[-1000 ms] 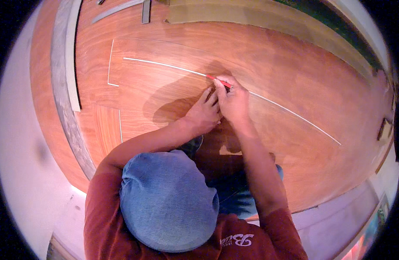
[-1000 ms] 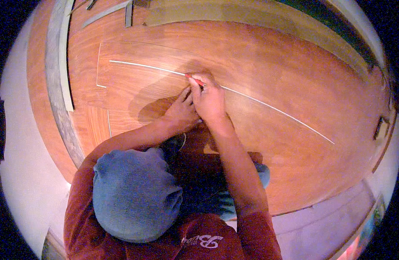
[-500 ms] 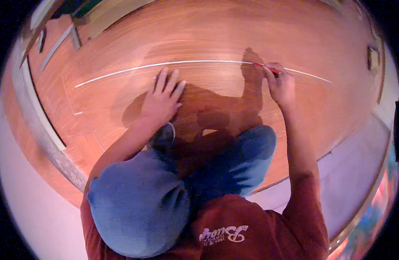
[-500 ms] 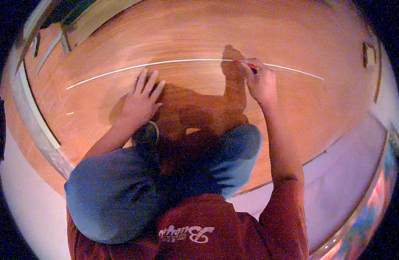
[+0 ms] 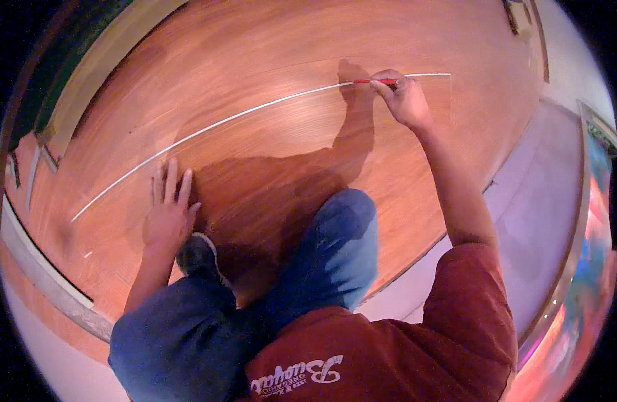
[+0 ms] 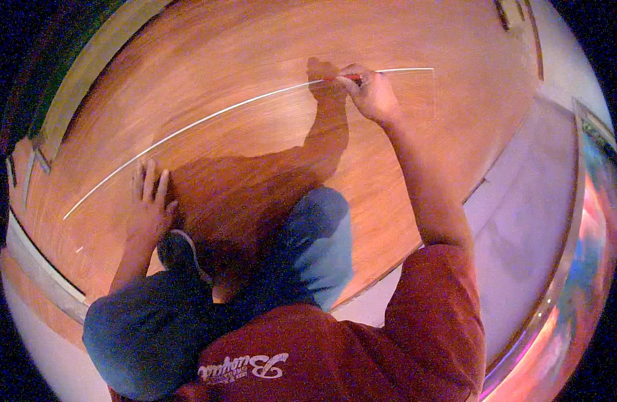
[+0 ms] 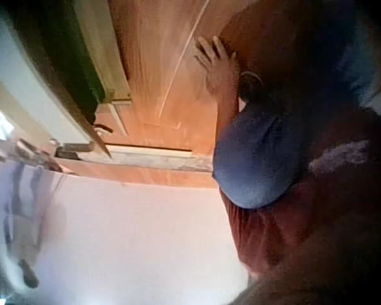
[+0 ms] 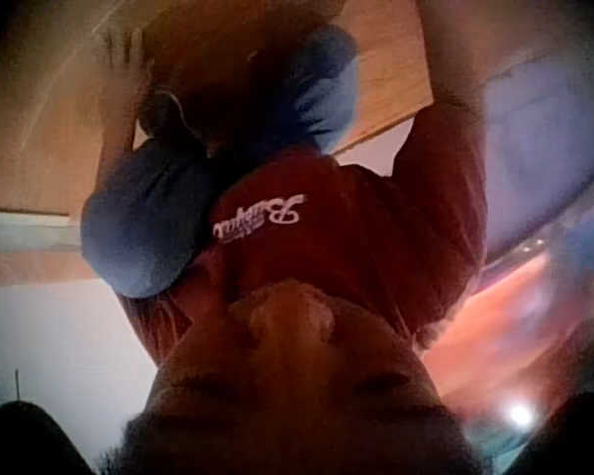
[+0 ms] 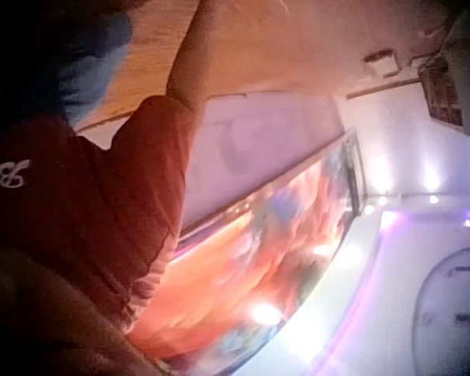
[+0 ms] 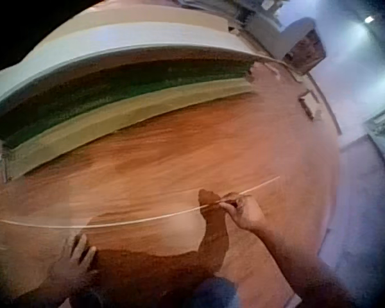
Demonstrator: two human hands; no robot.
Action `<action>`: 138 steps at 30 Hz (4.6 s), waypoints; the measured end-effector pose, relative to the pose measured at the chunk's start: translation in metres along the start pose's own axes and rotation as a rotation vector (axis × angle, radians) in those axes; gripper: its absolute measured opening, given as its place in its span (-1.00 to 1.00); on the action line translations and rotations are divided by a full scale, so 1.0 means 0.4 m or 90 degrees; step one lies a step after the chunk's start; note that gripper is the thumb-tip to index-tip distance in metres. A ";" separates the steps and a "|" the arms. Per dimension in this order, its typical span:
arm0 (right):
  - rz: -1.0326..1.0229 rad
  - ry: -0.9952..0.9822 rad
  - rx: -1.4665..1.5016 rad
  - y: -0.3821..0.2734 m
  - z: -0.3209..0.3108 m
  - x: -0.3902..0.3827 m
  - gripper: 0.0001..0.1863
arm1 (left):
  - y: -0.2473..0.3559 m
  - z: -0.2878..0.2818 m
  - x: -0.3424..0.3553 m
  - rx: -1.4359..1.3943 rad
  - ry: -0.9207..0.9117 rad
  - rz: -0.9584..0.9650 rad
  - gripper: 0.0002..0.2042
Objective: The person measures and marks lines on a wooden floor panel using a ruler and pencil. They then pick up the marked panel and walk to a cutting station, where they place the panel on a manual tile cutter to prepare for cutting.
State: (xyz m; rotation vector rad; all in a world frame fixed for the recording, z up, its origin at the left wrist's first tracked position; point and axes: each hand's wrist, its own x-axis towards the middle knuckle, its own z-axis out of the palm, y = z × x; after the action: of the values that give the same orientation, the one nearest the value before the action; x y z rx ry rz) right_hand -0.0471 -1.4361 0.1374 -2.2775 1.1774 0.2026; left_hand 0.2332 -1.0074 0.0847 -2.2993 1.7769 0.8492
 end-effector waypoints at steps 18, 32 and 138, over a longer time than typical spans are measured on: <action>-0.079 -0.026 0.067 -0.136 0.165 0.005 -0.76 | -0.040 0.035 -0.008 0.029 -0.027 -0.016 -0.30; -0.111 -0.055 0.029 -0.138 0.152 0.035 -0.76 | -0.034 0.044 -0.004 0.010 -0.021 -0.020 -0.31; 0.666 -0.057 0.973 -0.315 0.664 -0.419 -0.73 | -0.711 0.322 -0.551 -0.496 0.412 -0.630 -0.40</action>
State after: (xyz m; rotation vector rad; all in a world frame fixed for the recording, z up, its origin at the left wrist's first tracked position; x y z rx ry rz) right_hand -0.0171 -1.1160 0.0317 -0.2737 1.5214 -0.1871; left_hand 0.4145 -0.6780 0.0165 -3.6388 0.0666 0.6601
